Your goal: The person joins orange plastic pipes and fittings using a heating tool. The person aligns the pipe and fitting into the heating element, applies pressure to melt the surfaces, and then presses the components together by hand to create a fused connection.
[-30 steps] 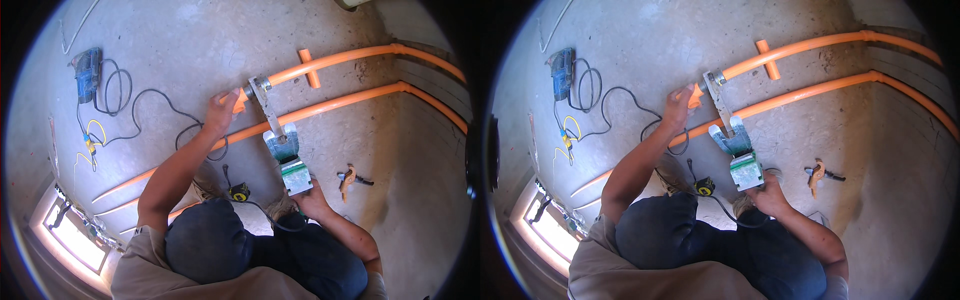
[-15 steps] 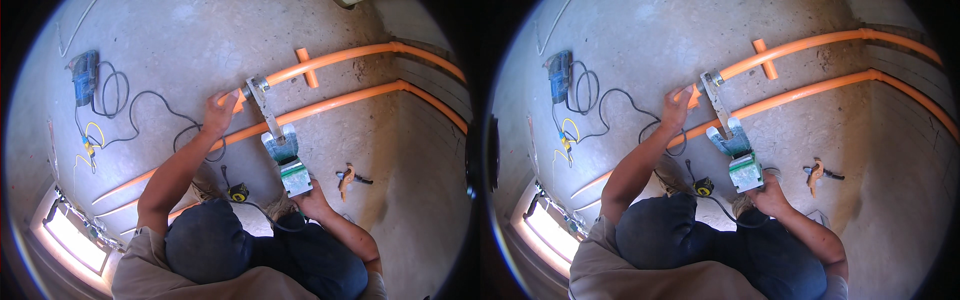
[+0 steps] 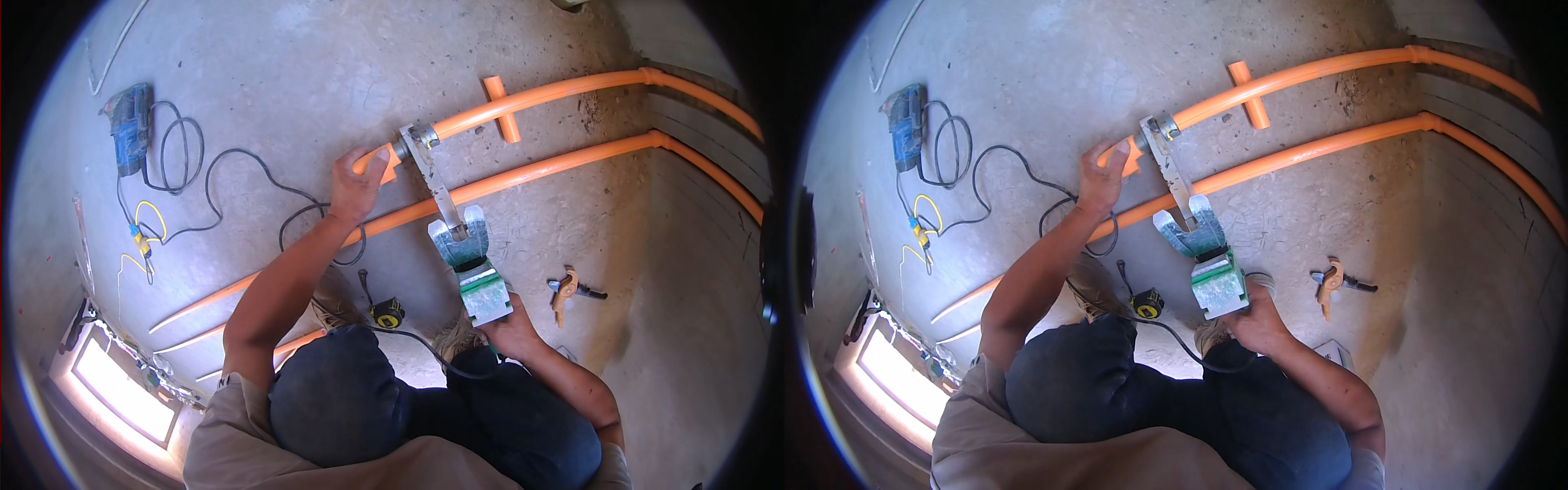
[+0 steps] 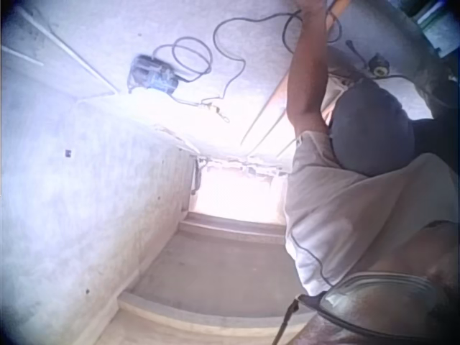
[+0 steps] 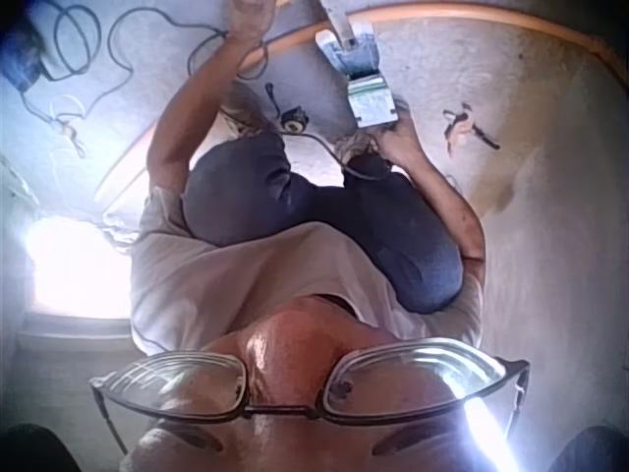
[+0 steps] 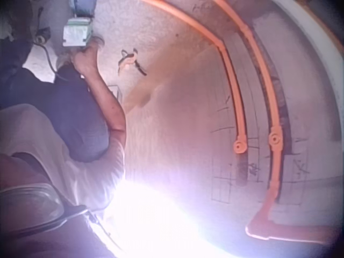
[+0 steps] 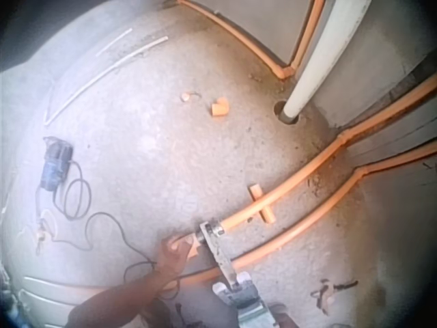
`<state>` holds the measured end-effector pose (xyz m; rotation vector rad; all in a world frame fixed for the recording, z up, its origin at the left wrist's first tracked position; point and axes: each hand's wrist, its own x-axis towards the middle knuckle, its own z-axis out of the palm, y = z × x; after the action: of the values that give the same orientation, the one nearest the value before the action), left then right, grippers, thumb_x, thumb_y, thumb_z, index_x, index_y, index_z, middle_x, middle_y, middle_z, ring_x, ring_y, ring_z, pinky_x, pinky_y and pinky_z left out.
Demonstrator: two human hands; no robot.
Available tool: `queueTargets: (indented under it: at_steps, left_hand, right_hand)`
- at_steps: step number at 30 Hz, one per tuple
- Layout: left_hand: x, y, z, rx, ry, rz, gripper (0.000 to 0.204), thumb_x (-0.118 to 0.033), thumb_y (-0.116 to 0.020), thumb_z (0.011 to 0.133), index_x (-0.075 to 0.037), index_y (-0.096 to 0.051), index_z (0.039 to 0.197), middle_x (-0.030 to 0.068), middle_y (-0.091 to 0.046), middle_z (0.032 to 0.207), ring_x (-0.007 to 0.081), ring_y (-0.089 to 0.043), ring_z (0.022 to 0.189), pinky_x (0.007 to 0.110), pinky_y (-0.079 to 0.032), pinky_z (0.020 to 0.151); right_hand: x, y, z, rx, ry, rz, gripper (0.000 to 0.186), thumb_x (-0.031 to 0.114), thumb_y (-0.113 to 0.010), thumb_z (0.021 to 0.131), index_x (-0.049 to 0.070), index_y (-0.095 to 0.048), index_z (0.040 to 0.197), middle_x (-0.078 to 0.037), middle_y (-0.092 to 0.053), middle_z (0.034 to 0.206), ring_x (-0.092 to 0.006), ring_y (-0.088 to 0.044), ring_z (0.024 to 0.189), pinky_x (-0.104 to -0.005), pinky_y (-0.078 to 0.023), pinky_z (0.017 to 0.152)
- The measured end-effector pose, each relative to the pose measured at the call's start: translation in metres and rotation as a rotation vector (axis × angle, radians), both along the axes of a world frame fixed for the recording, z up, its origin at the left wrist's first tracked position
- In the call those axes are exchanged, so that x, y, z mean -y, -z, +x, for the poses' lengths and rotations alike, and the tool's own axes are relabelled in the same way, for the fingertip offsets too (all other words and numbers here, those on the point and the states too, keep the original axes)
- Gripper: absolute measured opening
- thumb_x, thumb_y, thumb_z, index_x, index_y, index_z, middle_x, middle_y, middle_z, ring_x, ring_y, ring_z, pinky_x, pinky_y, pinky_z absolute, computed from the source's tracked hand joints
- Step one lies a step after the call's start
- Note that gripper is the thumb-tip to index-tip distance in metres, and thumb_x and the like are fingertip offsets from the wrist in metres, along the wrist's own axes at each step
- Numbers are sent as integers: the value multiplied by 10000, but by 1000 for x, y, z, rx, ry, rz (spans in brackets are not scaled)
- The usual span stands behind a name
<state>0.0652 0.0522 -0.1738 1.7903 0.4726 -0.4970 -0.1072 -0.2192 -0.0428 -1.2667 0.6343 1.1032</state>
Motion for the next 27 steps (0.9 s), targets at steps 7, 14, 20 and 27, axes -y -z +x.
queueTargets:
  at_steps: [7,14,20,27]
  left_hand:
    - [2,1,0,52,13,6,412,-327,-713,927,80,-691,985,86,-684,828,109,-594,784,289,-507,710]
    - [7,-13,5,170,76,78,355,-293,-716,924,60,-689,944,66,-664,780,91,-582,755,284,-498,680]
    - [8,-12,6,192,94,101,346,-283,-722,916,61,-692,950,68,-666,785,95,-579,758,288,-499,688]
    - [11,-9,5,247,67,118,345,-272,-722,909,68,-693,964,79,-671,800,106,-583,789,303,-503,726]
  right_hand:
    - [-2,-2,5,-48,11,-3,311,16,-701,887,33,-637,1191,-92,-711,1119,-168,-654,1084,-335,-504,950]
    - [0,-5,9,-35,-44,-23,322,5,-703,879,27,-633,1193,-94,-711,1122,-158,-654,1074,-336,-511,944]
    - [-3,-9,13,33,-47,-41,316,0,-696,889,34,-638,1197,-89,-711,1124,-154,-656,1066,-330,-513,944]
    - [-2,-8,11,121,-31,-20,325,-14,-698,885,48,-640,1199,-71,-703,1136,-148,-645,1082,-321,-510,945]
